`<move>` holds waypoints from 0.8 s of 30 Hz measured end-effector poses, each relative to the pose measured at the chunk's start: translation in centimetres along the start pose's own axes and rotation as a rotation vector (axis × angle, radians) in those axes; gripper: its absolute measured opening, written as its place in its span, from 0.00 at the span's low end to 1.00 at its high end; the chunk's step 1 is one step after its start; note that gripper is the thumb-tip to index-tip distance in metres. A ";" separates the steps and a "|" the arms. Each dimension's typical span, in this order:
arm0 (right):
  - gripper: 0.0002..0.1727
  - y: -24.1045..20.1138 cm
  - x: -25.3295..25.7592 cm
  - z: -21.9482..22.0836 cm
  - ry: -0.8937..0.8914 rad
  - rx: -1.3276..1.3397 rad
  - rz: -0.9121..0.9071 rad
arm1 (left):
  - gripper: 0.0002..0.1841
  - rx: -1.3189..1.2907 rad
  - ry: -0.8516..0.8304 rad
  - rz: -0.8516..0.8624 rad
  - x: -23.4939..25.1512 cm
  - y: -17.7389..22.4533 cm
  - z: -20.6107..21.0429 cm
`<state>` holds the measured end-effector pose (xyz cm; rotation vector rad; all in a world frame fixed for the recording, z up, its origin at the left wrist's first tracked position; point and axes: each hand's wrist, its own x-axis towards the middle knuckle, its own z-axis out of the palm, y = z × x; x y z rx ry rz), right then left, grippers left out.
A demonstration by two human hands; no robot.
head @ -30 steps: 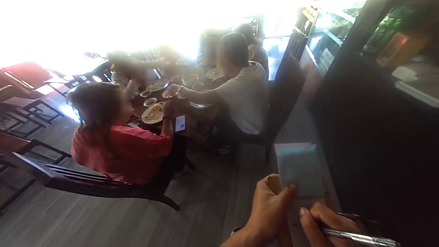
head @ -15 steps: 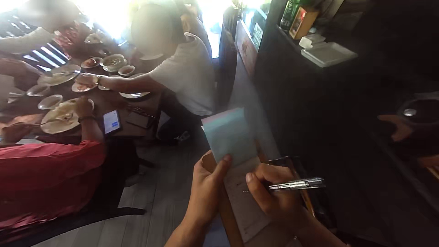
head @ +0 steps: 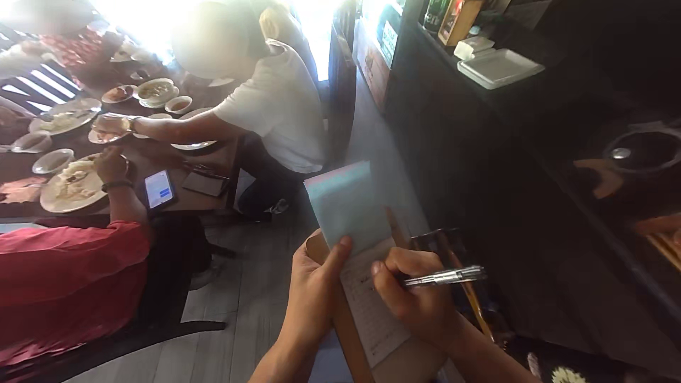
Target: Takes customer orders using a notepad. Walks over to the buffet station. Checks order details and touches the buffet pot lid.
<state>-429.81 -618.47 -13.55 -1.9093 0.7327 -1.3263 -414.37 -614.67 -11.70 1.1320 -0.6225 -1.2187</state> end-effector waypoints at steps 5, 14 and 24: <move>0.18 0.0 -0.2 0.1 0.003 -0.018 -0.003 | 0.10 0.003 0.003 -0.005 0.0 -0.1 0.0; 0.18 0.0 -0.3 -0.2 -0.007 -0.010 0.014 | 0.11 0.006 0.001 -0.021 -0.1 -0.1 0.0; 0.19 0.0 -0.4 -0.1 0.004 -0.012 0.006 | 0.10 0.008 0.007 -0.021 -0.2 -0.2 0.1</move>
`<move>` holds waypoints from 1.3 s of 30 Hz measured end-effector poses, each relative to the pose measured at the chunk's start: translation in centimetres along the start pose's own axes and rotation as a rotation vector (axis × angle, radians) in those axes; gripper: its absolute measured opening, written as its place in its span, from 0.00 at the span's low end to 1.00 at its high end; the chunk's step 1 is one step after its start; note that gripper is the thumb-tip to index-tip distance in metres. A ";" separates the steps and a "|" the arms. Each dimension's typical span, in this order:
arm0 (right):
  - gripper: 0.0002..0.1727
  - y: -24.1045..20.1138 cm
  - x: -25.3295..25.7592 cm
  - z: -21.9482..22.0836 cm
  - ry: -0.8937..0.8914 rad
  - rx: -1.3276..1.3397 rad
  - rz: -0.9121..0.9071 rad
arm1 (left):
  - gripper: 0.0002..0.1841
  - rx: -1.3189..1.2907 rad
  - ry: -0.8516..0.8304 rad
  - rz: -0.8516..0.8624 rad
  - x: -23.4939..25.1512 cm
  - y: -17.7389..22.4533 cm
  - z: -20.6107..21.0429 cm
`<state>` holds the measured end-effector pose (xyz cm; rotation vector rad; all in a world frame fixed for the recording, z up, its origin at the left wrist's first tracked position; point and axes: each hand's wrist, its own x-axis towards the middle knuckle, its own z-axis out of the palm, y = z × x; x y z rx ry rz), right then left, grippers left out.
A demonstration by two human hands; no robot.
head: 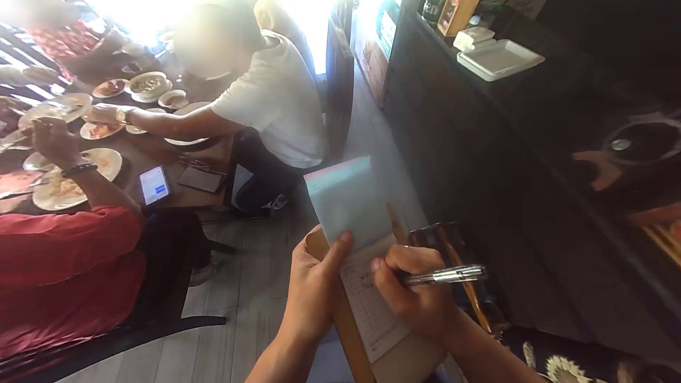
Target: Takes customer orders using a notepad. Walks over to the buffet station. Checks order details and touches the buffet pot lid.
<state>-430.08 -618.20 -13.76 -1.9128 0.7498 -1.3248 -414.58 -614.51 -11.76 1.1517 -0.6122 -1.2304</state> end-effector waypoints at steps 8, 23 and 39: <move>0.19 0.0 -0.2 -0.4 -0.008 -0.025 0.005 | 0.10 -0.001 0.007 -0.018 -0.1 -0.1 0.2; 0.18 0.1 -0.5 -0.6 0.015 -0.032 0.006 | 0.11 -0.001 0.003 -0.030 -0.1 -0.4 0.4; 0.17 0.1 -0.1 -0.8 0.001 -0.014 -0.009 | 0.10 0.005 -0.004 -0.012 0.0 0.1 0.6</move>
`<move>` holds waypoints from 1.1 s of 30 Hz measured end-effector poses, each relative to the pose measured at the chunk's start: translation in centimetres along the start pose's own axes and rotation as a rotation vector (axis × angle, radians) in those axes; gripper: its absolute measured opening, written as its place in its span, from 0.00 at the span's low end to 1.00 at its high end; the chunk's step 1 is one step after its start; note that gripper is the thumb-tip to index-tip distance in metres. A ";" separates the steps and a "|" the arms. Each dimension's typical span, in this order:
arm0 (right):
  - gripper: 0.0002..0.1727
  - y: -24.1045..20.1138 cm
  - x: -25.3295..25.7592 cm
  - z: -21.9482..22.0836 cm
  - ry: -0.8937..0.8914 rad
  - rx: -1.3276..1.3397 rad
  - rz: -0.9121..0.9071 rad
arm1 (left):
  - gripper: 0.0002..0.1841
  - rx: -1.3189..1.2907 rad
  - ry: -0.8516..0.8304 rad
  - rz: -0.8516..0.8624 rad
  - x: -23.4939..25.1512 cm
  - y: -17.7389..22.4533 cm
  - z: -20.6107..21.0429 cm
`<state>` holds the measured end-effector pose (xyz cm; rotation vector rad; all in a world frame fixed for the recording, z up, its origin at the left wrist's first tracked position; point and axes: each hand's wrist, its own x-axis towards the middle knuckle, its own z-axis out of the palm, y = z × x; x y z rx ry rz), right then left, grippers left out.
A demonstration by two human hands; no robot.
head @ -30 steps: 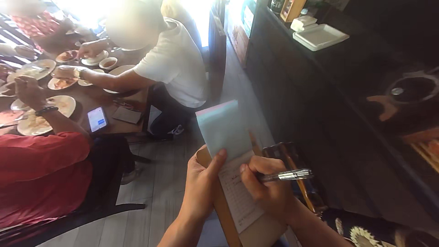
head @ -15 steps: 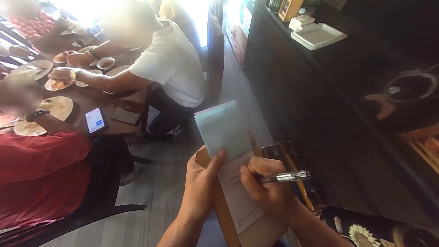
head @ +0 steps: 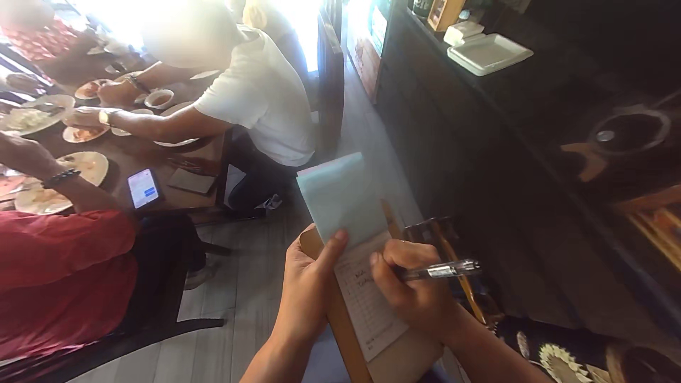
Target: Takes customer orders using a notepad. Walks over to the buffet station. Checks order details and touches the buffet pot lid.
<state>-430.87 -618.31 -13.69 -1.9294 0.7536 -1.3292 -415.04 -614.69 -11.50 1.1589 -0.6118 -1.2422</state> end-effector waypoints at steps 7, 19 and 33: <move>0.17 0.0 0.0 -0.2 -0.008 0.001 0.020 | 0.09 -0.006 -0.003 -0.007 0.1 0.0 0.1; 0.17 0.2 -0.2 -0.3 0.025 -0.033 0.025 | 0.10 0.003 -0.001 -0.019 0.1 -0.2 0.1; 0.18 0.5 -0.4 -0.4 0.021 -0.029 0.072 | 0.10 -0.003 -0.012 -0.027 0.1 -0.4 0.1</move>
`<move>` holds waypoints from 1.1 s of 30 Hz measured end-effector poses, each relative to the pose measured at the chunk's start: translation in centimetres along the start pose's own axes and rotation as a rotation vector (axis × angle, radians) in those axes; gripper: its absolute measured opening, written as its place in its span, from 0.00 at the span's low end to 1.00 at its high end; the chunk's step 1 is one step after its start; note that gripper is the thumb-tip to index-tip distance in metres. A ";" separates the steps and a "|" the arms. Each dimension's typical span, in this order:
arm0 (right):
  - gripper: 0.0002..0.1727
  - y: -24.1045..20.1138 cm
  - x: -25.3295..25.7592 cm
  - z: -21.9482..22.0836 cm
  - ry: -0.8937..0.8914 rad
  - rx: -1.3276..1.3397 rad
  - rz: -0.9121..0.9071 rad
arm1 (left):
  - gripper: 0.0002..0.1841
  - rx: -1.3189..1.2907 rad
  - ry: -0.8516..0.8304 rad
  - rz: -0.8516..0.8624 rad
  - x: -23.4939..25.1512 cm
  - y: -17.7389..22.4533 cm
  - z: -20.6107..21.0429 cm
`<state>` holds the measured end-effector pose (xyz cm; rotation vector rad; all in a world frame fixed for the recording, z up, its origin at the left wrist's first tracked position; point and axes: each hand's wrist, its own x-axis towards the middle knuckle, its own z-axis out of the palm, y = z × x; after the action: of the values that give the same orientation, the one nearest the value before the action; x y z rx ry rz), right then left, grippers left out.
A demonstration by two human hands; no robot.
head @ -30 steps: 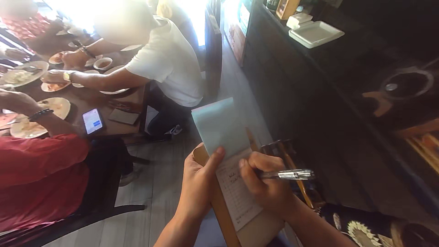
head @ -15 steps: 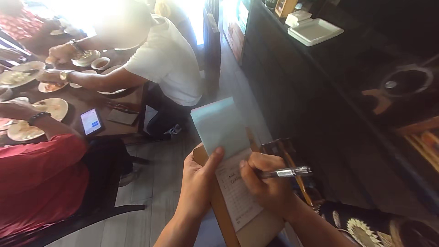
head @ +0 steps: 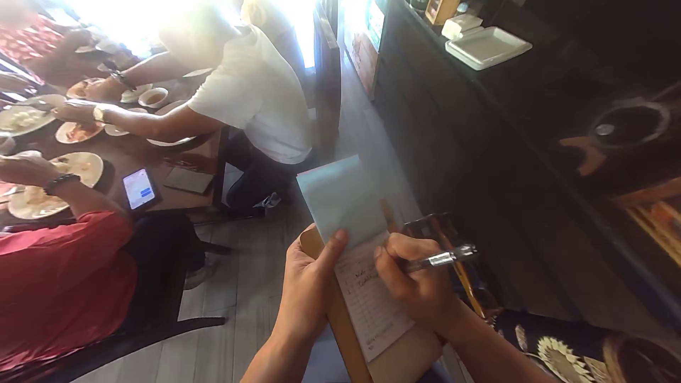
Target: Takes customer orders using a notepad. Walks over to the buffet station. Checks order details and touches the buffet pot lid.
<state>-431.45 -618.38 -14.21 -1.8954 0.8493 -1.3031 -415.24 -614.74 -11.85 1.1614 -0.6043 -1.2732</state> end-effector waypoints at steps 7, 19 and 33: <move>0.17 0.1 0.0 -0.4 0.024 0.051 0.010 | 0.10 0.018 0.001 -0.003 0.0 -0.1 0.2; 0.19 -2.0 0.6 1.4 -0.079 0.123 -0.069 | 0.11 0.017 -0.072 0.026 0.2 -0.5 0.3; 0.19 -1.5 0.5 1.9 -0.093 0.042 -0.107 | 0.10 0.008 -0.053 -0.006 0.4 -0.5 0.2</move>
<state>-429.36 -617.62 -13.26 -1.9751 0.6762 -1.2747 -415.53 -615.14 -12.31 1.1395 -0.6459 -1.3116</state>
